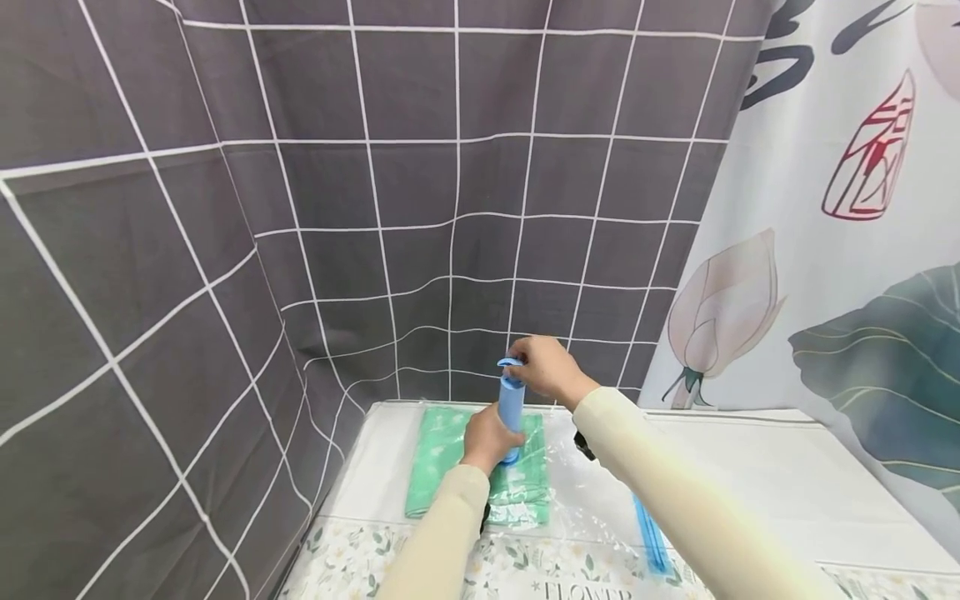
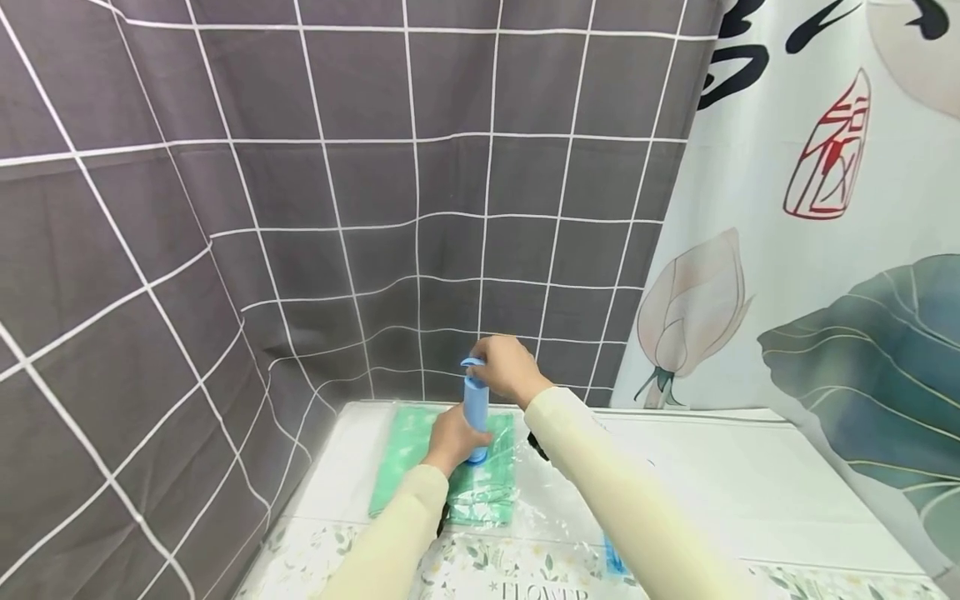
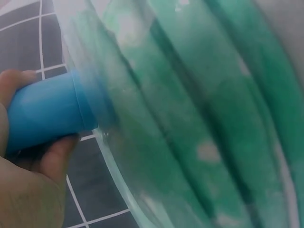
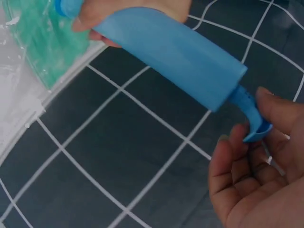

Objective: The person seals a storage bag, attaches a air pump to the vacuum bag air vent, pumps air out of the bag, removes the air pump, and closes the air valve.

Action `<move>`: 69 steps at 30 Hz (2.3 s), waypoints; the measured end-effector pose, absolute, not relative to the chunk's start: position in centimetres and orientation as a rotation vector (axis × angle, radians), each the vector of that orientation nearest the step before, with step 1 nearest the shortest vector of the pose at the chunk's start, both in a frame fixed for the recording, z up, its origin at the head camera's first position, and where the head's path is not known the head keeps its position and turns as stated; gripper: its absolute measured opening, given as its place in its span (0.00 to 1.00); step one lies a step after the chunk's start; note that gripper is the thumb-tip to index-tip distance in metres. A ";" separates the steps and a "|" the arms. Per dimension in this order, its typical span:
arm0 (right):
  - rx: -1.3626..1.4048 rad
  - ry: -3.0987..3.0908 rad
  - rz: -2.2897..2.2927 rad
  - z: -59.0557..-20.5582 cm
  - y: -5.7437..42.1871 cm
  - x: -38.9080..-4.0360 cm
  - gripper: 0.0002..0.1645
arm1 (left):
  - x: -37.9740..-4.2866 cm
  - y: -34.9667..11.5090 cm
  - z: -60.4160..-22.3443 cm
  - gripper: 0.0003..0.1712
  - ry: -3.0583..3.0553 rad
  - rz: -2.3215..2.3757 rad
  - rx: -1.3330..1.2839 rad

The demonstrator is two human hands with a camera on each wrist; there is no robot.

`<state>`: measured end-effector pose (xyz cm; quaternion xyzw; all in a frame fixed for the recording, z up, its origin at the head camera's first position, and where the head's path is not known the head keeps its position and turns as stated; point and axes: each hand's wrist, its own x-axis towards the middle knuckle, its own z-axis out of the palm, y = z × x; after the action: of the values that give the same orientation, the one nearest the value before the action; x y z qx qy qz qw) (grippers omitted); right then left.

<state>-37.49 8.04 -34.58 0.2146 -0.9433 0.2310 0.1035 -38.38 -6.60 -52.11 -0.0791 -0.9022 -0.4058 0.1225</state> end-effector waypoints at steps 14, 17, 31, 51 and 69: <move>0.840 -2.613 0.585 -40.9 10.8 -49.4 0.12 | -42.4 -6.4 -57.0 0.38 -2.647 -1.121 -0.187; 0.821 -2.627 0.504 -37.5 10.3 -47.4 0.11 | -43.3 -6.4 -57.9 0.39 -2.663 -1.051 -0.163; 0.716 -2.601 0.622 -22.4 8.7 -37.2 0.13 | -37.9 -6.0 -51.7 0.31 -2.661 -1.144 -0.106; 0.785 -2.530 0.445 -24.7 8.4 -36.8 0.14 | -42.2 -6.5 -56.2 0.42 -2.651 -1.160 -0.125; 0.824 -2.628 0.419 -36.7 8.0 -37.3 0.11 | -39.6 -6.5 -54.4 0.30 -2.622 -1.149 -0.200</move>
<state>-37.25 8.02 -36.69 0.2912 -0.9285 0.1480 0.1767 -39.58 -6.46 -54.39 -0.0689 -0.9053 -0.3966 0.1357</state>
